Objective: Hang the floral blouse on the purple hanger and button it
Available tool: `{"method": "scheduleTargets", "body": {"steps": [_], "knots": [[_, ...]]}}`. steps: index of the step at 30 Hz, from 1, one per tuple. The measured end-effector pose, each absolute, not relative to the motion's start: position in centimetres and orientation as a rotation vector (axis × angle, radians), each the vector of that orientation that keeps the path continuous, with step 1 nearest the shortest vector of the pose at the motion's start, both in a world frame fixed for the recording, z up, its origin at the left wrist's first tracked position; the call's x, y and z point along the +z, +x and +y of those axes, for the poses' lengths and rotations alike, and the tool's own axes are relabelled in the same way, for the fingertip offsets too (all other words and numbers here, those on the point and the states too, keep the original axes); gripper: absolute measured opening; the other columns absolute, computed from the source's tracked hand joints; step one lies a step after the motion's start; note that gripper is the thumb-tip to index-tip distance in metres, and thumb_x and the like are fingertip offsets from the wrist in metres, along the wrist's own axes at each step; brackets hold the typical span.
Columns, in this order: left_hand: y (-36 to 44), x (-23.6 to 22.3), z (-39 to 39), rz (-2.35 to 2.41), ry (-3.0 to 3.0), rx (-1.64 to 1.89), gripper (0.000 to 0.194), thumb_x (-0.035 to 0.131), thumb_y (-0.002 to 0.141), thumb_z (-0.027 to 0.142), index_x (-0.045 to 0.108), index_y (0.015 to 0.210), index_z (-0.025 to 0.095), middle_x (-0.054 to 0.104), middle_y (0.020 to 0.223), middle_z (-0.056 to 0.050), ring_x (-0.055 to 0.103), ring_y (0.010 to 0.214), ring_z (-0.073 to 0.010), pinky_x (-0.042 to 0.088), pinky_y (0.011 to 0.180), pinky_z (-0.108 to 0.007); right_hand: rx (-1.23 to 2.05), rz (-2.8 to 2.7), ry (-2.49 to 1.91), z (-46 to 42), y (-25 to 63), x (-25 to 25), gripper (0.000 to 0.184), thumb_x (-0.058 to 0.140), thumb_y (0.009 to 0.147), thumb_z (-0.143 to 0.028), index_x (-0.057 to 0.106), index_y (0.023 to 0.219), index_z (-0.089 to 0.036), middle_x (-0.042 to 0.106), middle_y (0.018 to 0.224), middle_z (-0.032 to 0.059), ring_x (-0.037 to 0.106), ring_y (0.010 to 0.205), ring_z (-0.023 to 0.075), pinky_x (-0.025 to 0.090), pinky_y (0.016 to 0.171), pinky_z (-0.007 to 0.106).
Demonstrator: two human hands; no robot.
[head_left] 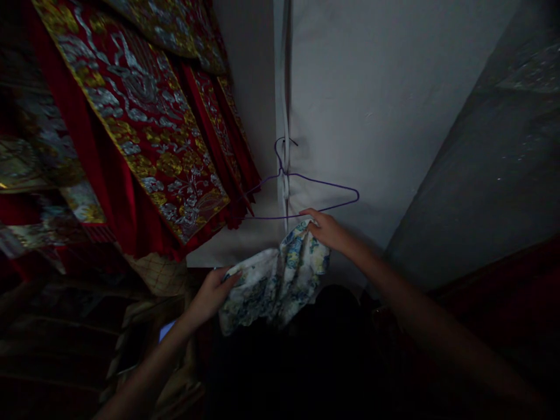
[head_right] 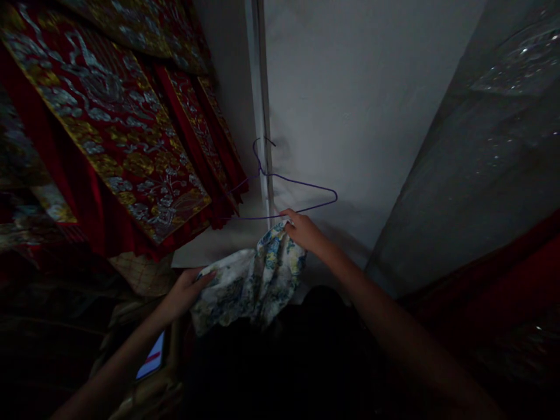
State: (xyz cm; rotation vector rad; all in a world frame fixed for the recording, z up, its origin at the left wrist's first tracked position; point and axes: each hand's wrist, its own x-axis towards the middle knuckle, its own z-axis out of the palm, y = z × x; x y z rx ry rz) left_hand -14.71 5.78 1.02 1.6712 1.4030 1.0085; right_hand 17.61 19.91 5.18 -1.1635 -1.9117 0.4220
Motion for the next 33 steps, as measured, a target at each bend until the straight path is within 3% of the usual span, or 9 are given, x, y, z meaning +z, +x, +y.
{"method": "scheduleTargets", "body": {"steps": [6,10,15,18,20,23,27,30,33], "knots": [[-15.4,3.1,9.6,1.607,1.842,1.181,0.009,0.069,0.082,0.030,0.073,0.085,0.023,0.064,0.063,-0.001,0.060,0.065,-0.0218,0.039,0.065,-0.025,0.500,-2.006,-1.044,19.6,21.3,7.8,0.022,0.058,0.068,-0.018,0.075,0.082,-0.017,0.073,0.074,0.0004,0.063,0.069,0.0174,0.045,0.066,0.025],[-15.8,2.9,12.7,1.522,1.685,1.318,0.017,0.067,0.079,0.014,0.073,0.091,0.024,0.061,0.059,0.002,0.058,0.060,-0.0209,0.039,0.066,-0.024,0.697,-1.944,-1.032,19.1,21.3,8.0,0.018,0.063,0.063,-0.021,0.074,0.077,-0.016,0.072,0.070,0.0008,0.062,0.063,0.0160,0.045,0.058,0.024],[-14.5,5.3,13.9,1.300,1.683,1.719,0.023,0.059,0.085,0.010,0.072,0.101,0.020,0.074,0.097,-0.002,0.065,0.092,-0.0169,0.044,0.083,-0.018,0.720,-1.873,-1.032,18.6,20.7,7.4,0.016,0.067,0.060,-0.022,0.073,0.073,-0.014,0.069,0.067,0.0017,0.059,0.060,0.0150,0.043,0.056,0.024],[-14.1,7.5,13.3,1.181,1.823,1.811,0.026,0.060,0.087,0.015,0.071,0.110,0.021,0.070,0.127,-0.004,0.063,0.112,-0.0185,0.043,0.094,-0.018,0.717,-1.900,-1.009,18.4,21.0,6.9,0.025,0.066,0.063,-0.023,0.075,0.085,-0.014,0.071,0.071,0.0026,0.060,0.062,0.0157,0.043,0.058,0.025],[-14.5,7.8,12.5,1.197,1.890,1.708,0.031,0.062,0.084,0.017,0.071,0.114,0.021,0.071,0.124,-0.005,0.064,0.112,-0.0213,0.044,0.096,-0.021,0.685,-1.903,-1.002,18.3,21.3,6.5,0.027,0.065,0.066,-0.024,0.075,0.089,-0.014,0.071,0.073,0.0028,0.060,0.063,0.0161,0.044,0.059,0.025],[-16.0,5.6,10.7,1.359,2.025,1.424,0.034,0.066,0.079,0.017,0.075,0.112,0.023,0.076,0.103,-0.004,0.068,0.102,-0.0237,0.047,0.096,-0.024,0.643,-1.874,-1.003,18.2,21.4,5.9,0.023,0.064,0.065,-0.024,0.073,0.085,-0.015,0.072,0.075,0.0036,0.061,0.064,0.0166,0.044,0.059,0.026],[-18.0,0.9,7.9,1.533,2.353,1.049,0.026,0.067,0.079,0.020,0.077,0.101,0.030,0.076,0.085,-0.004,0.071,0.082,-0.0242,0.053,0.083,-0.028,0.680,-1.874,-0.987,18.3,20.1,5.3,0.020,0.063,0.063,-0.021,0.069,0.081,-0.015,0.072,0.074,0.0036,0.063,0.065,0.0176,0.045,0.058,0.025],[-18.5,1.3,6.5,1.712,2.414,0.782,0.030,0.059,0.084,0.022,0.075,0.108,0.029,0.077,0.090,-0.006,0.072,0.082,-0.0243,0.054,0.082,-0.031,0.666,-1.889,-1.007,18.7,19.2,5.2,0.019,0.065,0.062,-0.022,0.069,0.080,-0.016,0.070,0.072,0.0031,0.063,0.065,0.0182,0.044,0.057,0.025],[-18.4,5.4,6.8,1.828,2.380,0.625,0.041,0.042,0.094,0.027,0.066,0.127,0.025,0.075,0.114,-0.008,0.071,0.102,-0.0241,0.052,0.091,-0.032,0.624,-1.892,-1.020,19.2,19.4,5.3,0.017,0.070,0.063,-0.026,0.070,0.077,-0.016,0.071,0.073,0.0039,0.063,0.065,0.0189,0.045,0.057,0.026]]}}
